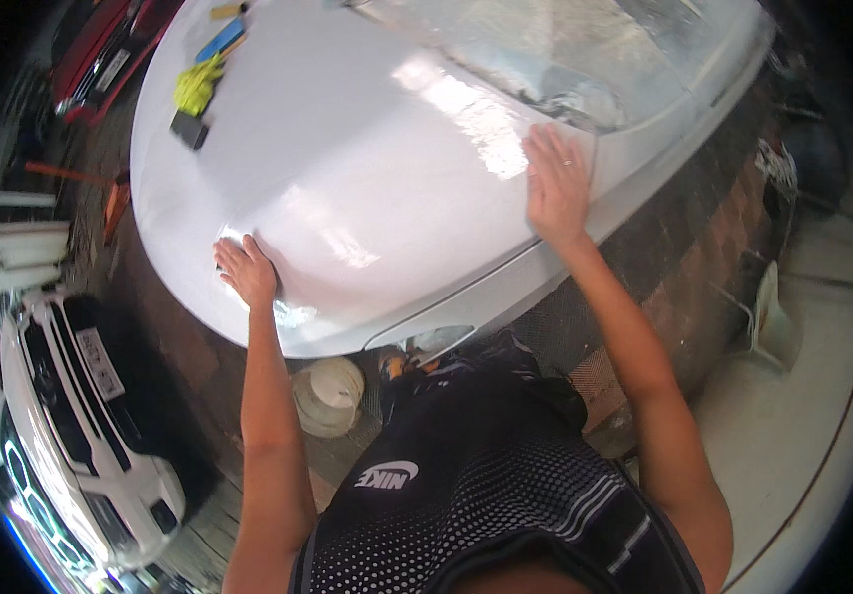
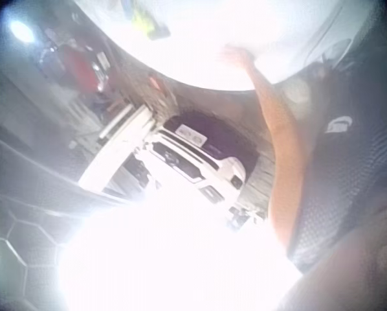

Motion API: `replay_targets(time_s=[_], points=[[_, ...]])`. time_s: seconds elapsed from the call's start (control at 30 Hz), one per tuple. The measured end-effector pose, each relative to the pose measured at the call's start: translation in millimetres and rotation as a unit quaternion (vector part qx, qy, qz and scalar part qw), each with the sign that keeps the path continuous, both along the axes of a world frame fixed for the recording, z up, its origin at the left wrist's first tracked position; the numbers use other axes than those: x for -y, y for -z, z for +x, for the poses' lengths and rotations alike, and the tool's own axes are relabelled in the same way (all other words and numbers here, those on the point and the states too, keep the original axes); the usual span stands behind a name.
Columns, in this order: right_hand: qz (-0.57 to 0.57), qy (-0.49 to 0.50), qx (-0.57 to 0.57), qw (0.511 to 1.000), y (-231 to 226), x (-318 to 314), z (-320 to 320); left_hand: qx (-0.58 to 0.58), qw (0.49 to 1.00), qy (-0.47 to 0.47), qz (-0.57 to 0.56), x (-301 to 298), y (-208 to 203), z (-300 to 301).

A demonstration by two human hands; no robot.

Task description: The person repeatedly rubs the white car hood with a small black rectangular pad and a yellow cloth, moving across different sections of the hood surface. The person occasionally dips the pad into a bucket of water and continues rubbing the hood.

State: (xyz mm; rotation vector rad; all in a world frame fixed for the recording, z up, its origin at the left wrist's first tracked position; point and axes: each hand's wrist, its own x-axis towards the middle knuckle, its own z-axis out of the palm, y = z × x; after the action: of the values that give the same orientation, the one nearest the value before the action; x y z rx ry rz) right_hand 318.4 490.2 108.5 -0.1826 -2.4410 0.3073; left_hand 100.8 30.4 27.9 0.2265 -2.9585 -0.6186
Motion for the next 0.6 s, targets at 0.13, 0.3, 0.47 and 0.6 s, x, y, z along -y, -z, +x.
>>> replay_targets(time_s=[0.13, 0.3, 0.47, 0.6], points=[[-0.062, -0.008, -0.052, 0.997, 11, -6, 8, -0.147, 0.927, 0.338, 0.065, -228, -34, 32], [-0.157, 0.003, -0.161, 0.974, -9, -36, 41, -0.123, 0.767, 0.629, 0.02, -376, -80, 115], [-0.207, 0.22, -0.174, 0.937, -41, -84, 204, -0.103, 0.911, 0.395, -0.048, -209, -56, 8], [-0.241, 0.218, -0.158, 0.932, -9, -90, 163, -0.177, 0.892, 0.416, 0.008, -307, -52, 33]])
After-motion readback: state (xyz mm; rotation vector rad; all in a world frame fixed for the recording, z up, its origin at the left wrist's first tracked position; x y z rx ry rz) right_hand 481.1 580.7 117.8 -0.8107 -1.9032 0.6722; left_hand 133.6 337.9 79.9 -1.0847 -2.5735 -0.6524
